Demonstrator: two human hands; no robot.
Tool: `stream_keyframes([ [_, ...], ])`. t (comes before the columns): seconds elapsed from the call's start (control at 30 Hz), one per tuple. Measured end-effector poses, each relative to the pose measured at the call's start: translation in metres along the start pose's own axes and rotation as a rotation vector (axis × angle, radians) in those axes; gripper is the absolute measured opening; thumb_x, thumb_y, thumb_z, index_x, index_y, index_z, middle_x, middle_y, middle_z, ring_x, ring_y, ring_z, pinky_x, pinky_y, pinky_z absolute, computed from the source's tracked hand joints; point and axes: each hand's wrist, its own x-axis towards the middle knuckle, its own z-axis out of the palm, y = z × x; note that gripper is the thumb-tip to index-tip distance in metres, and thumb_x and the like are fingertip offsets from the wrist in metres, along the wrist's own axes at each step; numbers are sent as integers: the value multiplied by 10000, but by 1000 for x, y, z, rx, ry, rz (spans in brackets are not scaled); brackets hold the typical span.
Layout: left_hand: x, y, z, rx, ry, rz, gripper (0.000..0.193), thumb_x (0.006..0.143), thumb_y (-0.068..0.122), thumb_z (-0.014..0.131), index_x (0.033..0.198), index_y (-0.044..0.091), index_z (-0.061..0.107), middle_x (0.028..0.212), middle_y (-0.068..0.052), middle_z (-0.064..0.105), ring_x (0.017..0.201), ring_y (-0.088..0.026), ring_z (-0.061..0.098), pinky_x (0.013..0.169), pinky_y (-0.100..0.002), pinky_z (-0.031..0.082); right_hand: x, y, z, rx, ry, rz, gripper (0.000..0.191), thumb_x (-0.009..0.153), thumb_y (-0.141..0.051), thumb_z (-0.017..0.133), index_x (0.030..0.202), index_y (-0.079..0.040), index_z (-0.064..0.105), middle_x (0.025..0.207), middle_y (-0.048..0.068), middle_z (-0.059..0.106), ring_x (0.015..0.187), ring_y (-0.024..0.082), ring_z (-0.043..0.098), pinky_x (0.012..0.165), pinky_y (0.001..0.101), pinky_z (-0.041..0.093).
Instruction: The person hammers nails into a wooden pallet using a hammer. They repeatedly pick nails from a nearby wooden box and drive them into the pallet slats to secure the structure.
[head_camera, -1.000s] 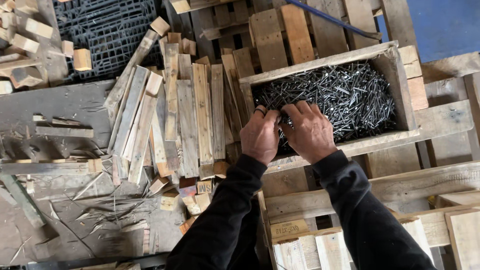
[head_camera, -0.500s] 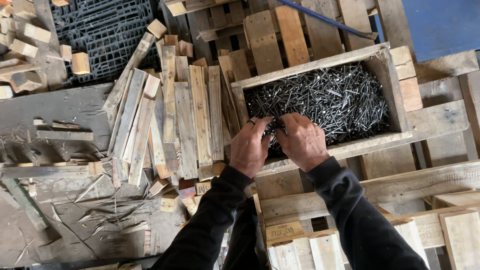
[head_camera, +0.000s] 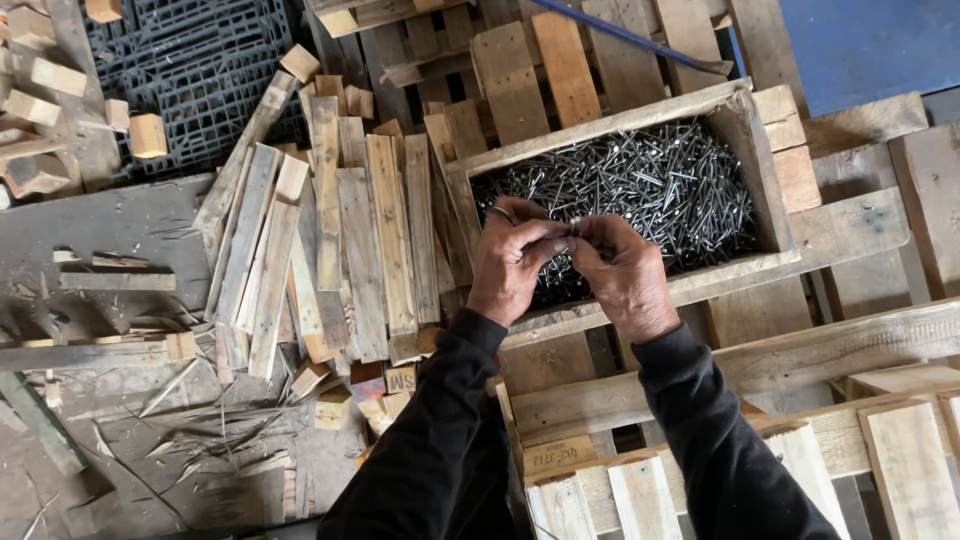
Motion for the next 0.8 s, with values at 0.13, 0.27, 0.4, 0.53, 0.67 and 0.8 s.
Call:
stream_keyframes([
  [0.13, 1, -4, 10, -171, -1, 65, 146, 956, -3, 687, 1100, 17, 707, 1220, -121, 657, 1069, -235, 693, 906, -334, 617, -1, 5, 1, 239, 46, 38, 194, 997, -63, 715, 1166, 20, 669, 980, 23, 675, 840, 43, 608, 734, 202, 540],
  [0.27, -1, -5, 7, -40, -39, -159, 155, 1042, 34, 668, 1193, 44, 697, 1124, -88, 780, 1010, -179, 782, 873, -305, 632, -2, 8, 2, 262, 41, 34, 170, 968, -43, 705, 1131, -10, 668, 994, 36, 699, 803, 60, 631, 710, 212, 565],
  [0.4, 1, -2, -1, -191, -180, -174, 276, 1075, 136, 541, 1316, 48, 642, 1262, -104, 727, 1145, -178, 725, 997, -318, 611, -6, 10, 10, -24, 53, -66, 117, 976, -35, 693, 1089, -19, 666, 965, 63, 717, 777, 85, 656, 683, 244, 608],
  [0.53, 4, 2, 3, -515, -167, -254, 460, 1106, 304, 505, 1466, 19, 537, 1394, -124, 650, 1267, -199, 635, 1098, -343, 524, -9, 3, 24, -496, 14, -175, 122, 932, 4, 699, 1032, 28, 633, 932, 113, 682, 754, 173, 677, 661, 311, 612],
  [0.67, 1, 5, 6, -889, 14, -418, 496, 1098, 347, 583, 1379, -59, 622, 1297, -186, 670, 1152, -234, 654, 984, -397, 594, -19, -7, 39, -553, 56, -461, 295, 901, 86, 641, 1196, 80, 624, 1116, 232, 643, 930, 272, 698, 749, 316, 635],
  [0.8, 0, 4, 3, -1462, 104, -712, 549, 1063, 498, 537, 1200, -22, 652, 1106, -143, 684, 972, -215, 664, 817, -372, 607, -34, -10, 43, -383, -12, -501, 340, 880, 108, 610, 1196, 7, 684, 1115, 205, 636, 983, 259, 684, 814, 322, 635],
])
